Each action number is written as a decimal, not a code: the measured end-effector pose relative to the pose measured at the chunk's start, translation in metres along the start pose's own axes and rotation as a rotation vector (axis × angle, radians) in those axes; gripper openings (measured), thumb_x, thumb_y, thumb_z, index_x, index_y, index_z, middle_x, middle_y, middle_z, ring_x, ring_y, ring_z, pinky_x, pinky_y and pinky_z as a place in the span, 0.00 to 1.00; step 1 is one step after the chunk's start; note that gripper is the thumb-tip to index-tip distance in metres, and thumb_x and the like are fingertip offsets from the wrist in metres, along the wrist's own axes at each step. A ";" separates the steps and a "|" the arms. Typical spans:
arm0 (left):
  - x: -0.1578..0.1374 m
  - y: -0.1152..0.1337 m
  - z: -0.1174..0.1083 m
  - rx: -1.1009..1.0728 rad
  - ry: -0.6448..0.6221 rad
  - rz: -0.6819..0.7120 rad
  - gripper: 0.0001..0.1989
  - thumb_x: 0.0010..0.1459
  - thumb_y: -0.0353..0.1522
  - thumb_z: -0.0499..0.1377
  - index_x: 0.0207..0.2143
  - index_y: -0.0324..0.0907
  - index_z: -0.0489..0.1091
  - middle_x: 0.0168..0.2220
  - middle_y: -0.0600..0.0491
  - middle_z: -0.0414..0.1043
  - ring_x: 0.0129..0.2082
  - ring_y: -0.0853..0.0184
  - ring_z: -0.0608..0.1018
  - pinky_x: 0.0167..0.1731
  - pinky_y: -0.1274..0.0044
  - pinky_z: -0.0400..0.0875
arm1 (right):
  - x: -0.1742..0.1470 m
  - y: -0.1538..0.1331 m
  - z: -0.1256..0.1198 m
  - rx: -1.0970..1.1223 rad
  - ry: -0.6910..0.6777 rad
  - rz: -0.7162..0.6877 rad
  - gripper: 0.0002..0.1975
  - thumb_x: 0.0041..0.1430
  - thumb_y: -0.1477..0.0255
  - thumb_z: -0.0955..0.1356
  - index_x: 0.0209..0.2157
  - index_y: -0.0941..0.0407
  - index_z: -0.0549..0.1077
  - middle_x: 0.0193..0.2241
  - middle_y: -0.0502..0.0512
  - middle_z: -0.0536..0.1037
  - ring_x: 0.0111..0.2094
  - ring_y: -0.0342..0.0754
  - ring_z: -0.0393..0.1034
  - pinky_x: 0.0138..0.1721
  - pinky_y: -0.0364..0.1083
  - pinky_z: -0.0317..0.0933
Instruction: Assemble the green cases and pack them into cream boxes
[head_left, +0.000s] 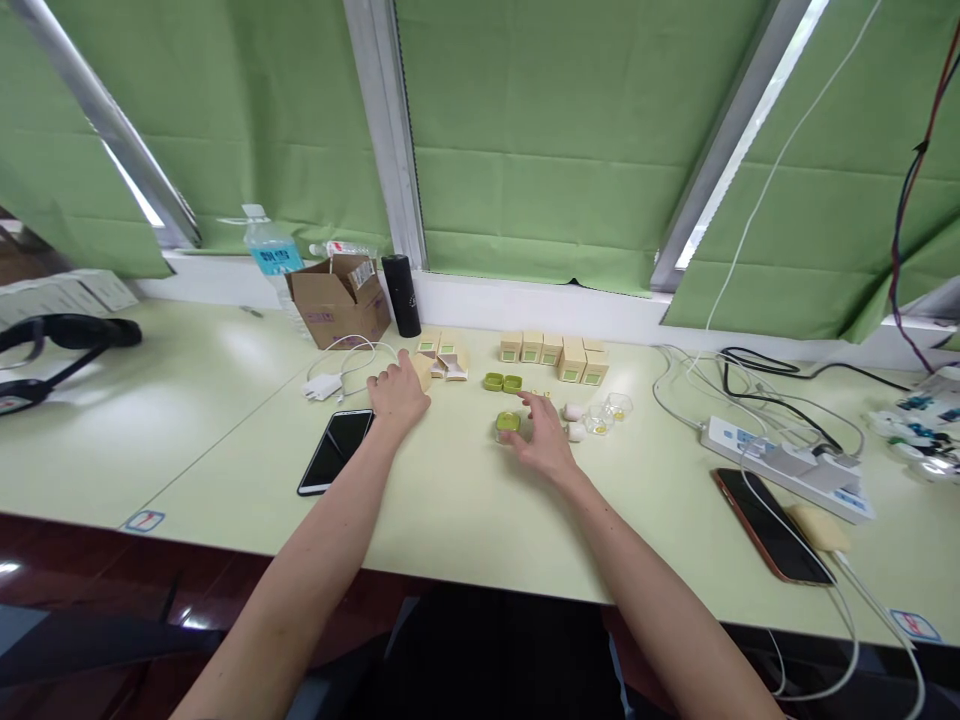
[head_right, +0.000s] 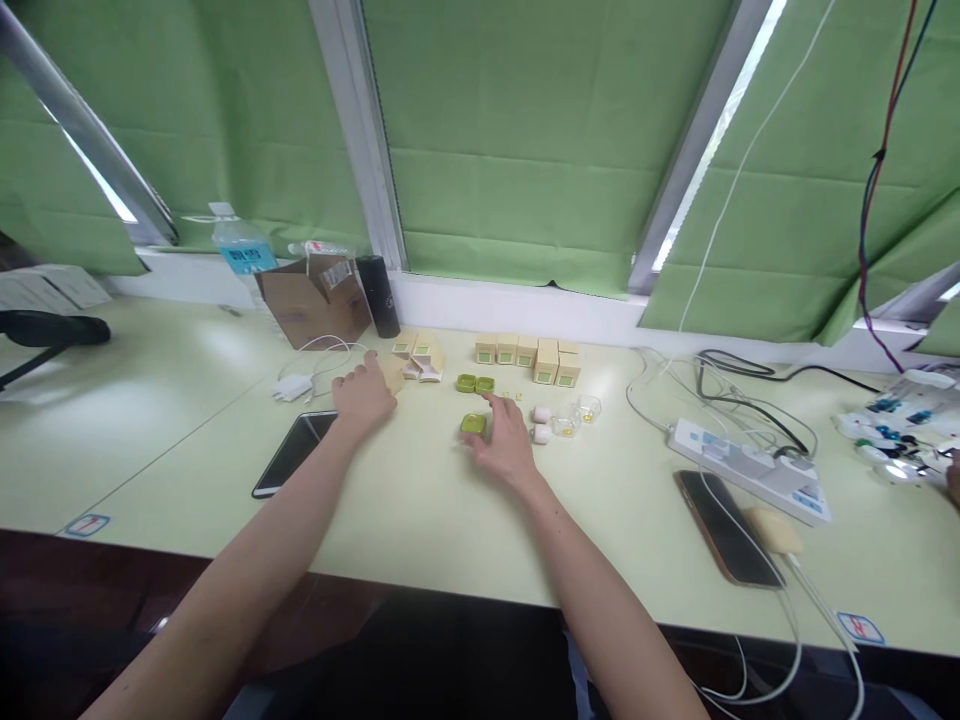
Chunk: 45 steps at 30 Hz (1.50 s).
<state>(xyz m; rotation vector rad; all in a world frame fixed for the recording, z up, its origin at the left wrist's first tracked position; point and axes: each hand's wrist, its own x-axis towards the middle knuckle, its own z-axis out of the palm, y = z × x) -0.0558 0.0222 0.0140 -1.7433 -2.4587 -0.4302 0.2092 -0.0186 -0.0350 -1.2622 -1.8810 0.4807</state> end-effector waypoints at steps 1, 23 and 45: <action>-0.003 0.004 -0.004 -0.011 0.043 0.020 0.38 0.56 0.27 0.59 0.68 0.32 0.53 0.52 0.31 0.76 0.54 0.43 0.78 0.54 0.58 0.66 | 0.000 -0.002 -0.002 -0.010 0.056 -0.054 0.30 0.58 0.64 0.72 0.61 0.53 0.67 0.55 0.64 0.71 0.52 0.60 0.70 0.56 0.63 0.67; -0.077 0.063 0.024 -0.575 0.394 0.682 0.24 0.69 0.37 0.56 0.64 0.41 0.60 0.49 0.41 0.81 0.44 0.56 0.84 0.34 0.72 0.75 | -0.008 -0.017 -0.002 0.212 0.011 -0.338 0.25 0.73 0.65 0.63 0.68 0.43 0.63 0.62 0.61 0.55 0.65 0.60 0.64 0.68 0.67 0.62; -0.064 0.057 0.021 -1.215 -0.086 0.792 0.24 0.66 0.41 0.61 0.63 0.47 0.69 0.74 0.38 0.56 0.53 0.57 0.80 0.49 0.66 0.78 | 0.011 0.003 -0.021 0.674 0.014 -0.149 0.28 0.61 0.56 0.73 0.62 0.43 0.72 0.55 0.55 0.58 0.34 0.41 0.69 0.46 0.53 0.75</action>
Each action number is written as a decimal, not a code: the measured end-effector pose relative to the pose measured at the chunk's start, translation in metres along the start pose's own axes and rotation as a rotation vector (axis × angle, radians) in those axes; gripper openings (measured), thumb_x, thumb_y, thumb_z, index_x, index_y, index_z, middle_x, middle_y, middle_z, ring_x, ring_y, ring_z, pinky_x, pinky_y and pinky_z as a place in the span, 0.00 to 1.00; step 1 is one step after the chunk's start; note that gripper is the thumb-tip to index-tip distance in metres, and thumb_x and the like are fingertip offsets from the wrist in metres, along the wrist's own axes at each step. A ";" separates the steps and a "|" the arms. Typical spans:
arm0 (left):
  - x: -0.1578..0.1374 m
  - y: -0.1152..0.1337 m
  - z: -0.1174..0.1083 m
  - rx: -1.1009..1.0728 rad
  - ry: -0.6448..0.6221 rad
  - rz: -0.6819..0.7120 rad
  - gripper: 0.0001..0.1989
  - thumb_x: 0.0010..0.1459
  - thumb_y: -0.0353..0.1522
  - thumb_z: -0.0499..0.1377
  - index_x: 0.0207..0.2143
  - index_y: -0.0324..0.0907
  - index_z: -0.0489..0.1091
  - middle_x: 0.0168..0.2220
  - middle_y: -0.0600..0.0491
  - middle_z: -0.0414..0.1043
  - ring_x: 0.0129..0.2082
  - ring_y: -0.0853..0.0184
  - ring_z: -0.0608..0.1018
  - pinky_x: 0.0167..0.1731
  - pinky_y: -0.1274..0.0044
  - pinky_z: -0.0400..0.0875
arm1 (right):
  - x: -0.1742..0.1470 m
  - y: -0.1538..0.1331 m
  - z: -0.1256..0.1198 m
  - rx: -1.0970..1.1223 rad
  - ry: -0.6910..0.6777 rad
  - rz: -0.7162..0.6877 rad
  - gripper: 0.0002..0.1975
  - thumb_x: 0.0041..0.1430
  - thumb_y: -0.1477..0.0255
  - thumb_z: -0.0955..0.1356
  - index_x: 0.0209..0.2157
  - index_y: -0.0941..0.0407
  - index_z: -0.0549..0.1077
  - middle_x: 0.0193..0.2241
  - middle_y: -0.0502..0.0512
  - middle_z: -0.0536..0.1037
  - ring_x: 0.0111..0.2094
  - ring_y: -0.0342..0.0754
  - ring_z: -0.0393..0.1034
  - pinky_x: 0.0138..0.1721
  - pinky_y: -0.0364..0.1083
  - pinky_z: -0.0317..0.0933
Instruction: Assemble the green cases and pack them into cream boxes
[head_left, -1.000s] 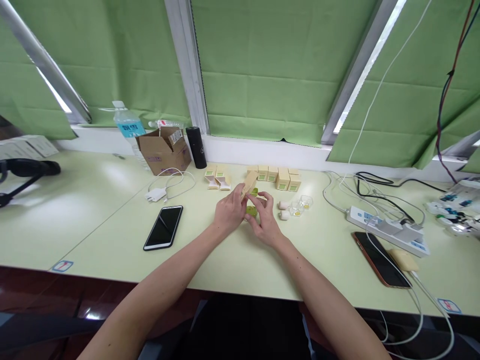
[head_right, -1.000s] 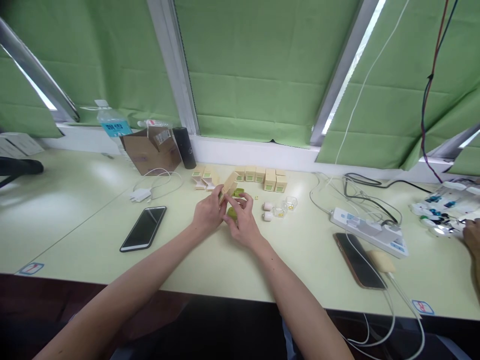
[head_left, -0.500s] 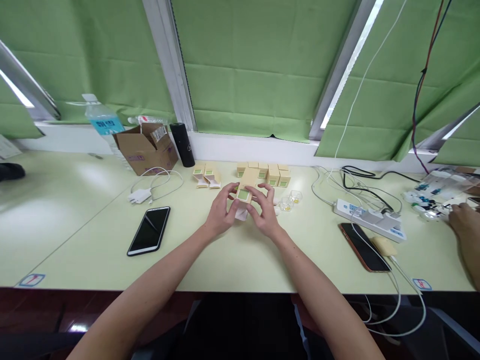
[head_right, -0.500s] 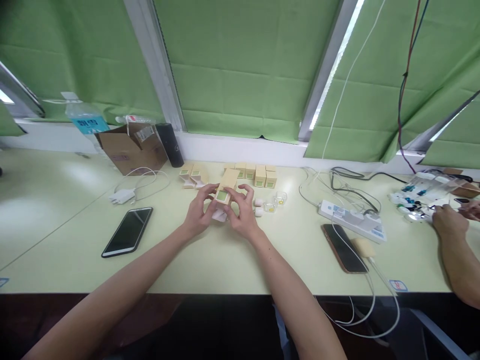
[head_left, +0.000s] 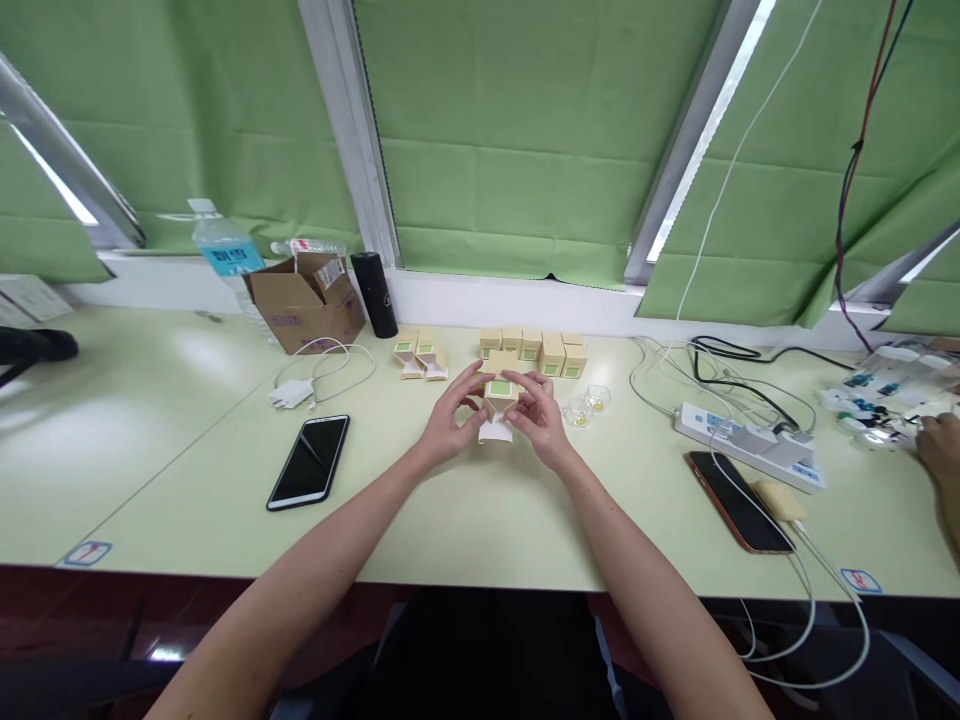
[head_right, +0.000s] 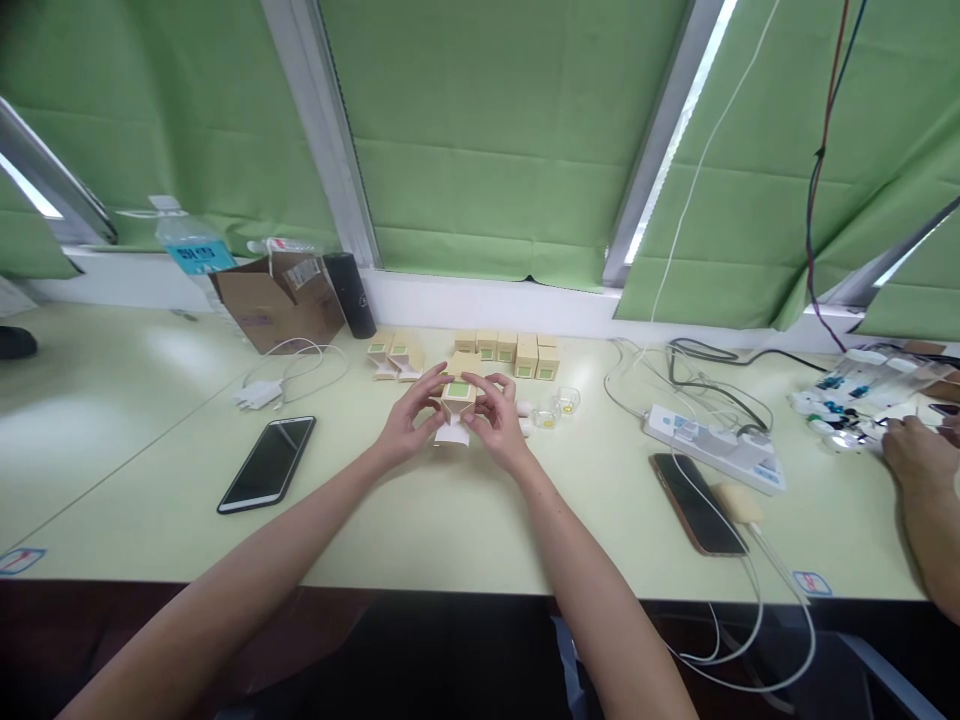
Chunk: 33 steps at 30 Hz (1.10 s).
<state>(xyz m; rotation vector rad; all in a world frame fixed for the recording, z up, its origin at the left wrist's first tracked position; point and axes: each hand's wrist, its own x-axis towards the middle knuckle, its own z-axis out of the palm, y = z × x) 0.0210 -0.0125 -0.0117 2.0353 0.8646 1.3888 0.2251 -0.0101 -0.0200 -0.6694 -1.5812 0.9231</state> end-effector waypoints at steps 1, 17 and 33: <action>0.000 0.002 0.001 0.003 0.008 -0.005 0.24 0.66 0.41 0.61 0.62 0.47 0.69 0.73 0.38 0.57 0.52 0.58 0.80 0.47 0.67 0.78 | 0.000 0.000 0.001 -0.007 0.013 0.004 0.27 0.61 0.57 0.73 0.61 0.43 0.72 0.55 0.55 0.58 0.32 0.39 0.67 0.45 0.52 0.75; 0.000 0.001 0.001 -0.267 -0.110 -0.079 0.31 0.60 0.41 0.61 0.66 0.53 0.67 0.73 0.43 0.52 0.56 0.55 0.75 0.49 0.65 0.78 | 0.003 -0.001 0.003 -0.002 0.117 0.041 0.25 0.60 0.55 0.74 0.57 0.46 0.75 0.53 0.57 0.62 0.37 0.44 0.70 0.41 0.51 0.77; 0.002 0.006 0.009 -0.378 -0.023 -0.153 0.36 0.60 0.52 0.65 0.64 0.48 0.62 0.47 0.45 0.73 0.45 0.58 0.78 0.45 0.66 0.76 | 0.000 -0.007 0.008 0.050 0.041 0.018 0.31 0.59 0.50 0.74 0.62 0.45 0.72 0.58 0.58 0.58 0.46 0.50 0.76 0.55 0.59 0.74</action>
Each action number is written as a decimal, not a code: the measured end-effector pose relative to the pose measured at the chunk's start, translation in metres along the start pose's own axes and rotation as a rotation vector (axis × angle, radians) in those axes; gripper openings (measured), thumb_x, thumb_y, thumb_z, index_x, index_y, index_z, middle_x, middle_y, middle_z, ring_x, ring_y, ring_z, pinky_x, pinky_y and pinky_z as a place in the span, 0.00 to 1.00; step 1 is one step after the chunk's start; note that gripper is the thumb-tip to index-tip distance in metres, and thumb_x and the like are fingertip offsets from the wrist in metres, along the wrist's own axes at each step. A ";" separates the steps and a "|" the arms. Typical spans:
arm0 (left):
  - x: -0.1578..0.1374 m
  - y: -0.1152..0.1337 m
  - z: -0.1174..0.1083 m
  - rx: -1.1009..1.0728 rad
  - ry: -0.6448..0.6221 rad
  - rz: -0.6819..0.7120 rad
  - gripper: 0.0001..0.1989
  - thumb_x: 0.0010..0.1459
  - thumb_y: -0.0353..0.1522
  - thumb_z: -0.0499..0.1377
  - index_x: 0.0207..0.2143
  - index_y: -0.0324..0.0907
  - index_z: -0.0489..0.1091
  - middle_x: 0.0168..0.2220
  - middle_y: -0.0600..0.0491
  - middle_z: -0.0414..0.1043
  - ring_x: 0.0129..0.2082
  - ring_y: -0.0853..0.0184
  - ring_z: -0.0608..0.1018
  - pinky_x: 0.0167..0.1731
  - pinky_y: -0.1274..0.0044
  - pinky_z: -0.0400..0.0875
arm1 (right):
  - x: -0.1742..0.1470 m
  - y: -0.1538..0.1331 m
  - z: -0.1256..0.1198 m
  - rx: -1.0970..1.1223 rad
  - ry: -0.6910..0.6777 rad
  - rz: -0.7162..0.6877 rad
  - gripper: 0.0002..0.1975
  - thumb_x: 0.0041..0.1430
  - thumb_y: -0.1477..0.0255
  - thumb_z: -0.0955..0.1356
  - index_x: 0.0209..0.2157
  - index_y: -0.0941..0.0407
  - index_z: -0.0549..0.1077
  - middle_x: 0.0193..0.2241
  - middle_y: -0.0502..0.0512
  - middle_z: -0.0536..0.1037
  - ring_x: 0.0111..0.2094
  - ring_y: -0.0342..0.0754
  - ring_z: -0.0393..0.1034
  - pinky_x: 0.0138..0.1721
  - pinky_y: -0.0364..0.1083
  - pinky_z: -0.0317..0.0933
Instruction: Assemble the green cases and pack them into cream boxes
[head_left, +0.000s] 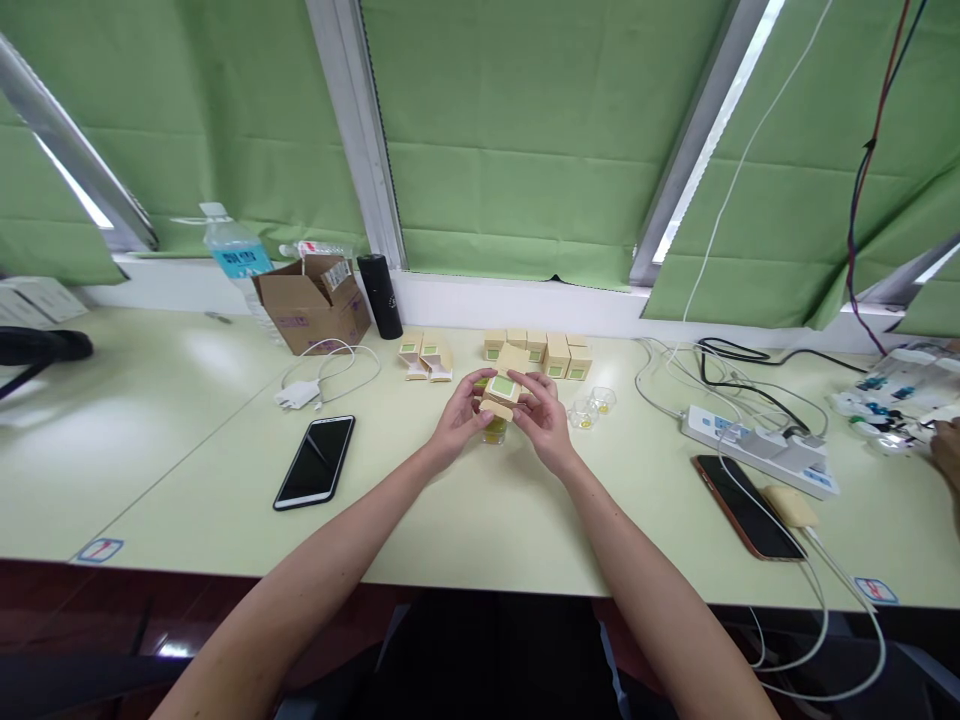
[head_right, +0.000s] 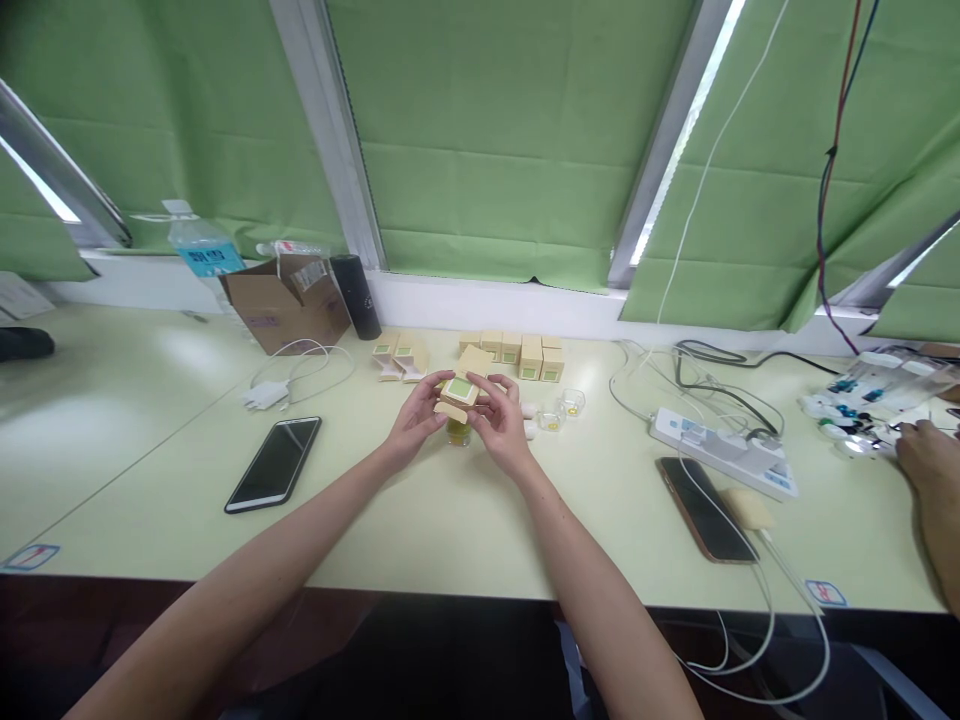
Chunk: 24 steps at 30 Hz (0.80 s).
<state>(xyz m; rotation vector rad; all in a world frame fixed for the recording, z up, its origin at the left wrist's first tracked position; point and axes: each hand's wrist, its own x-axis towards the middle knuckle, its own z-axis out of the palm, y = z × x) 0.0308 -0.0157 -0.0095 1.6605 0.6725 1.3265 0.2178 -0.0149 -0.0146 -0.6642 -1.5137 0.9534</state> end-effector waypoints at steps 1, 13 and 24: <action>0.000 -0.001 0.000 0.004 0.020 0.005 0.35 0.60 0.53 0.64 0.63 0.47 0.63 0.46 0.45 0.73 0.45 0.58 0.78 0.44 0.66 0.76 | -0.001 -0.001 0.000 0.004 -0.017 -0.003 0.32 0.61 0.49 0.73 0.62 0.45 0.72 0.58 0.59 0.58 0.47 0.51 0.75 0.56 0.59 0.74; 0.003 -0.005 -0.001 0.057 0.108 0.040 0.26 0.58 0.47 0.63 0.54 0.47 0.66 0.46 0.47 0.73 0.42 0.60 0.76 0.42 0.68 0.75 | -0.003 0.001 0.001 0.010 -0.063 -0.017 0.33 0.60 0.50 0.73 0.64 0.45 0.71 0.60 0.60 0.56 0.45 0.50 0.76 0.55 0.59 0.73; 0.003 -0.004 -0.001 0.098 0.125 0.045 0.23 0.58 0.44 0.60 0.53 0.46 0.66 0.52 0.45 0.73 0.44 0.61 0.76 0.44 0.69 0.75 | -0.004 0.004 0.005 0.012 -0.035 -0.045 0.32 0.59 0.52 0.76 0.62 0.44 0.72 0.59 0.58 0.56 0.42 0.47 0.76 0.53 0.58 0.75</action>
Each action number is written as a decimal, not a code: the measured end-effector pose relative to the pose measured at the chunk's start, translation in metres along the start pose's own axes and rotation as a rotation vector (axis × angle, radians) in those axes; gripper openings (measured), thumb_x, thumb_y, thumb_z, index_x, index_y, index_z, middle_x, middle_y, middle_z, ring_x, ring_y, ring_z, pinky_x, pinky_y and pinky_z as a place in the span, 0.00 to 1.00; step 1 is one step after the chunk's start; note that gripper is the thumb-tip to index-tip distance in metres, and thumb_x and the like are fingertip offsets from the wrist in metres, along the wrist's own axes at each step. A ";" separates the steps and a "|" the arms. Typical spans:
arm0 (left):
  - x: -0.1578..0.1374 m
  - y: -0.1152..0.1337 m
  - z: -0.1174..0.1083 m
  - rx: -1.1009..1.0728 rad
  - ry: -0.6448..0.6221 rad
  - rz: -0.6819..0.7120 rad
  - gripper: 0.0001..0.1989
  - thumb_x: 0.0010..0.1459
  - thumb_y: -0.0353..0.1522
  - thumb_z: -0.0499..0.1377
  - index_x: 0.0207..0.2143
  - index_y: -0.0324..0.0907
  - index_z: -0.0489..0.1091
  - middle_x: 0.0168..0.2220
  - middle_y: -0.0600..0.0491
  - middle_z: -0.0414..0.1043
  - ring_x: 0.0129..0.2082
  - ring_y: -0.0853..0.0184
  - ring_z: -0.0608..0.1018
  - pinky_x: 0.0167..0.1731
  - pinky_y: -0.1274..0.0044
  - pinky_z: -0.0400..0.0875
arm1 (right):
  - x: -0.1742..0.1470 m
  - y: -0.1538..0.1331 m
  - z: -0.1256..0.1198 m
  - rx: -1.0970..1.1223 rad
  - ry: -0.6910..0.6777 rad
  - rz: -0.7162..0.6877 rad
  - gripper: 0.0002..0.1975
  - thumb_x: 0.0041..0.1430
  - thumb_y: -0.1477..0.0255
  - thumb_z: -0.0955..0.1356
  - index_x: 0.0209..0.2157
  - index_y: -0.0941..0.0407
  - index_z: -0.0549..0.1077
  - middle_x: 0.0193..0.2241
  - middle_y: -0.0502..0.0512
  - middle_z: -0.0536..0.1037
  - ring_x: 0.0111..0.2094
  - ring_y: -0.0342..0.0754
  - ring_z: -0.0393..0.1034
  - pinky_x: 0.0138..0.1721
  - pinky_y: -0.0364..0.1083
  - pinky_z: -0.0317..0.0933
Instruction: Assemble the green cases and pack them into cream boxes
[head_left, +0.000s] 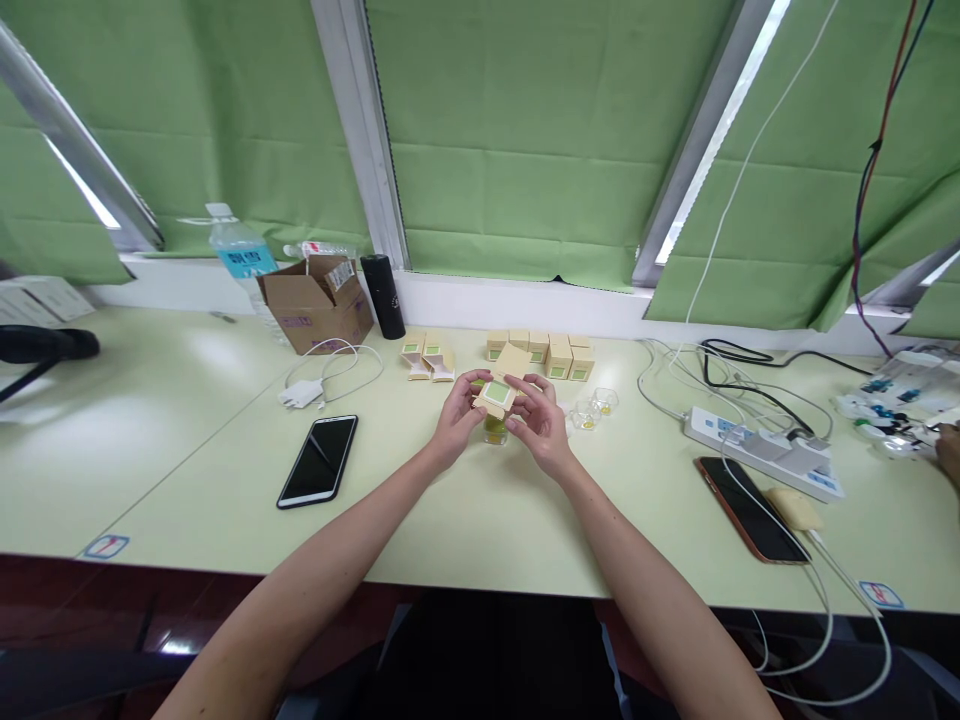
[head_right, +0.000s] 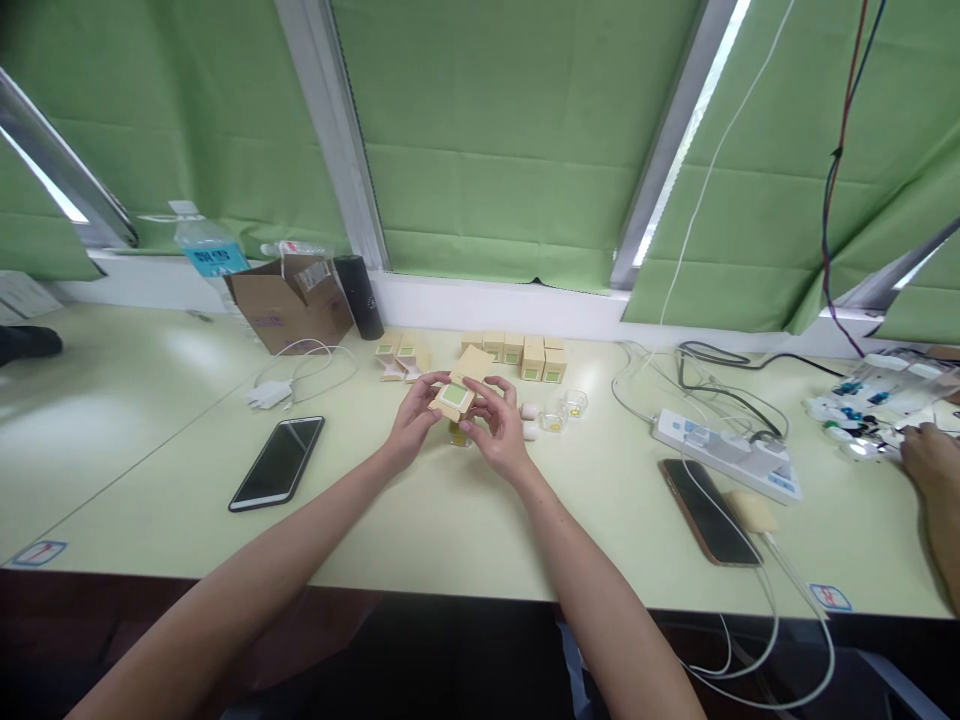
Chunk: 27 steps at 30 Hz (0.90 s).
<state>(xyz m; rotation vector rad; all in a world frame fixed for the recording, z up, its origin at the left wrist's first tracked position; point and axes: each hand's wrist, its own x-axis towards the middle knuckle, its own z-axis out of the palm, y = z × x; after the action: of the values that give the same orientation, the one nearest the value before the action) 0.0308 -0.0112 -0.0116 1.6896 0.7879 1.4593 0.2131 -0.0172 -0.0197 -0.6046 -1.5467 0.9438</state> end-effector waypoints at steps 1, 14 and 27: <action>0.000 0.000 0.000 -0.002 -0.003 0.002 0.23 0.59 0.45 0.60 0.53 0.46 0.66 0.51 0.46 0.74 0.44 0.61 0.76 0.43 0.69 0.74 | 0.000 0.000 0.000 0.003 0.004 -0.003 0.32 0.58 0.53 0.76 0.62 0.44 0.72 0.59 0.58 0.56 0.42 0.47 0.77 0.53 0.58 0.75; -0.003 0.003 0.006 0.142 0.024 0.071 0.25 0.64 0.52 0.61 0.54 0.45 0.68 0.58 0.43 0.68 0.41 0.64 0.75 0.38 0.72 0.69 | 0.000 0.001 0.004 -0.038 0.091 0.015 0.32 0.57 0.51 0.77 0.61 0.45 0.74 0.59 0.58 0.57 0.41 0.44 0.77 0.54 0.56 0.75; 0.000 -0.012 0.007 0.238 0.123 0.162 0.20 0.65 0.51 0.62 0.47 0.45 0.74 0.51 0.46 0.68 0.34 0.69 0.72 0.36 0.72 0.67 | -0.003 -0.001 0.004 -0.056 0.106 0.019 0.28 0.59 0.52 0.76 0.58 0.45 0.77 0.60 0.57 0.58 0.37 0.42 0.77 0.53 0.55 0.76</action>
<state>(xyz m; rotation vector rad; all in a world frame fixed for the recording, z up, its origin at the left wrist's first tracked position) 0.0377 -0.0057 -0.0219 1.8914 0.9404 1.6466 0.2099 -0.0207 -0.0207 -0.6997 -1.4790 0.8709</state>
